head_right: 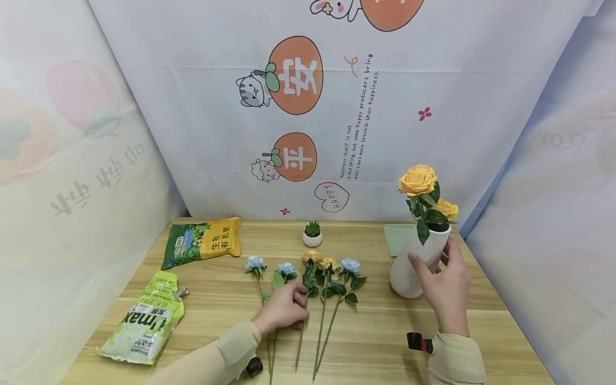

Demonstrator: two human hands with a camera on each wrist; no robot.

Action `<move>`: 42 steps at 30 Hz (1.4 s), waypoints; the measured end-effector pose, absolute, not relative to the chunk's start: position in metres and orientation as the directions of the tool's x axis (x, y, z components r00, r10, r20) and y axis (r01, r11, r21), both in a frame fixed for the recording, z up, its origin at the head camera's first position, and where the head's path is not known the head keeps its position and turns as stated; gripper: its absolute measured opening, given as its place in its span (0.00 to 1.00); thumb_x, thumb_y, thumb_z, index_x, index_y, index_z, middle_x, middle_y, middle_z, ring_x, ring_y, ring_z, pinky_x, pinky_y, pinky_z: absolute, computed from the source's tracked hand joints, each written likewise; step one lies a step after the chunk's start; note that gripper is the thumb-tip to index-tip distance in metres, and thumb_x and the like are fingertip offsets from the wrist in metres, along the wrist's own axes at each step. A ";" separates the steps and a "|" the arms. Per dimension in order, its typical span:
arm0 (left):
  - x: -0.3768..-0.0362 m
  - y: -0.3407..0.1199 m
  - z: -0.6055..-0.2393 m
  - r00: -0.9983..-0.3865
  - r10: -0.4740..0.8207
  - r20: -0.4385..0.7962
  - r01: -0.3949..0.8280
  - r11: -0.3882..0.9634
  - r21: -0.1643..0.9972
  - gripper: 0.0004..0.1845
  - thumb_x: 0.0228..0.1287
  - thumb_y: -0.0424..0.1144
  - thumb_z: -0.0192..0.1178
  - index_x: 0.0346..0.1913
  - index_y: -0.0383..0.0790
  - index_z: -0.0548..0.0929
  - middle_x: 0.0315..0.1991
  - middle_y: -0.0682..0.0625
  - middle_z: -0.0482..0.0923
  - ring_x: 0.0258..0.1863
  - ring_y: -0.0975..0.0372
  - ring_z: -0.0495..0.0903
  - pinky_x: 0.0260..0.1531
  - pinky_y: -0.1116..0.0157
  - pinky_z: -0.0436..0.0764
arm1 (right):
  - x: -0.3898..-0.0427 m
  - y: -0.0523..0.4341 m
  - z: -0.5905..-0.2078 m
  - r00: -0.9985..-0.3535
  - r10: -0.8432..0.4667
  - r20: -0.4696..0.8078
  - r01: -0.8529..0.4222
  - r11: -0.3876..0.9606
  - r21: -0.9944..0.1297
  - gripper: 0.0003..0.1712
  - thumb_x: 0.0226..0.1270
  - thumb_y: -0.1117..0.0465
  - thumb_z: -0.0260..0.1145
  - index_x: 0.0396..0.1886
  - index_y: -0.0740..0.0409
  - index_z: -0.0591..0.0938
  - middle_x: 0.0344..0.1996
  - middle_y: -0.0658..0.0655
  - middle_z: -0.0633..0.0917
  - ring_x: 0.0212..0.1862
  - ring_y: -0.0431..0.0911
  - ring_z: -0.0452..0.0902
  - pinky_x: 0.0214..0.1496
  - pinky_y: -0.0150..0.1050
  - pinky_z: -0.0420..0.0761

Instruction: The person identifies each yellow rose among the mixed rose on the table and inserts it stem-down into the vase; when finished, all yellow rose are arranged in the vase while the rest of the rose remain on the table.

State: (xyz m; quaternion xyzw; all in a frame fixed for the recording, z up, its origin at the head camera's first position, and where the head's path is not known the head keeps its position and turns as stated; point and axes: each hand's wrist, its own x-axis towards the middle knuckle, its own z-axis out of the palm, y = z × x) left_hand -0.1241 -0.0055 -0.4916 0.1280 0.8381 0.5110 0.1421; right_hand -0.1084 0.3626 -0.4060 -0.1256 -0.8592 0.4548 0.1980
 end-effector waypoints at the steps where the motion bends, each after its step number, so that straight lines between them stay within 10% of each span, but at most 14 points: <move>1: -0.124 -0.005 -0.490 -0.926 0.360 -0.111 0.060 0.432 0.900 0.31 0.53 0.24 0.72 0.64 0.29 0.80 0.38 0.47 0.84 0.21 0.59 0.85 0.26 0.61 0.88 | -0.108 0.362 -0.406 -0.890 0.396 0.225 0.036 0.555 -0.831 0.54 0.71 0.45 0.77 0.88 0.51 0.58 0.80 0.66 0.66 0.75 0.72 0.67 0.63 0.74 0.76; 42: -0.135 0.010 -0.464 -0.951 0.309 -0.010 0.036 0.142 0.989 0.28 0.68 0.26 0.70 0.67 0.47 0.79 0.47 0.45 0.81 0.28 0.54 0.87 0.31 0.50 0.92 | -0.110 0.362 -0.405 -0.888 0.397 0.232 0.022 0.541 -0.841 0.54 0.71 0.45 0.77 0.88 0.49 0.59 0.81 0.64 0.66 0.76 0.71 0.67 0.64 0.76 0.76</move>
